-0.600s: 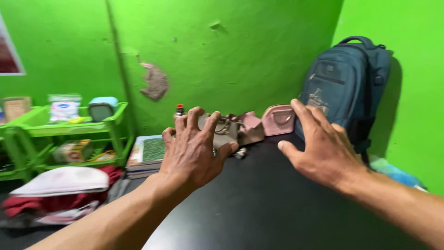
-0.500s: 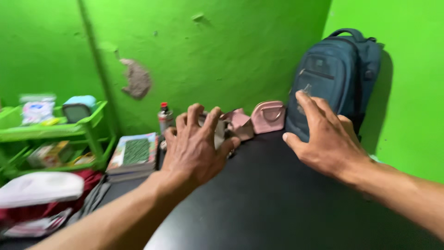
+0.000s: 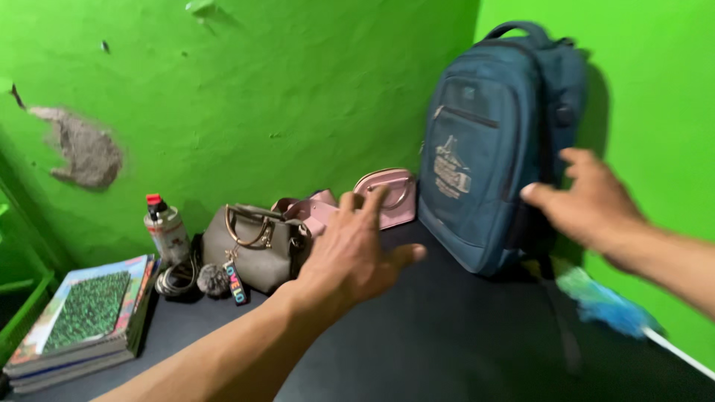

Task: The person packs a teal backpack on a table. They open the backpack, place books, folded clothes, a stacked lunchbox set, a small first-aid box, a hairbrush, and sunglasses inside, then zip the compartments closed.

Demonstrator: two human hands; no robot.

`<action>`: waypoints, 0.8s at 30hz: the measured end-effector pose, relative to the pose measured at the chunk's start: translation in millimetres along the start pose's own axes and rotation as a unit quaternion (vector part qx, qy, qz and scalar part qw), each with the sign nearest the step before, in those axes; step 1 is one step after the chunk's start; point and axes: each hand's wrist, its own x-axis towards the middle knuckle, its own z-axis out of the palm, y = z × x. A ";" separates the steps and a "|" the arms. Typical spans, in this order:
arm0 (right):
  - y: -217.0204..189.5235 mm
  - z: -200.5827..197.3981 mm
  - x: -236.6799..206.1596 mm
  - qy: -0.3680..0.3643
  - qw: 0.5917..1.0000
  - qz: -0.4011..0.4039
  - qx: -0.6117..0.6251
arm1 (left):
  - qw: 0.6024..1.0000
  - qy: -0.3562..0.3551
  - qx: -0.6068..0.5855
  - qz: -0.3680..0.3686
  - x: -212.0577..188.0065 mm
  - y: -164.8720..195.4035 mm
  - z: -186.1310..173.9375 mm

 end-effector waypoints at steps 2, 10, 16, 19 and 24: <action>21.3 1.9 38.3 -0.006 0.999 0.028 0.015 | 0.999 0.007 -0.042 0.005 10.4 2.2 18.0; 84.3 42.0 182.9 0.033 0.995 0.063 0.066 | 0.985 -0.040 -0.131 -0.103 93.9 18.9 93.3; 64.4 49.1 185.7 -0.119 0.968 0.144 0.165 | 0.981 0.041 -0.182 -0.055 157.0 50.7 138.4; 34.9 45.8 160.9 -0.179 0.965 0.065 0.178 | 0.942 0.123 -0.303 -0.071 190.5 67.2 143.9; 10.2 52.4 126.8 -0.193 0.976 -0.049 0.093 | 0.900 0.195 -0.287 -0.266 224.2 48.7 137.6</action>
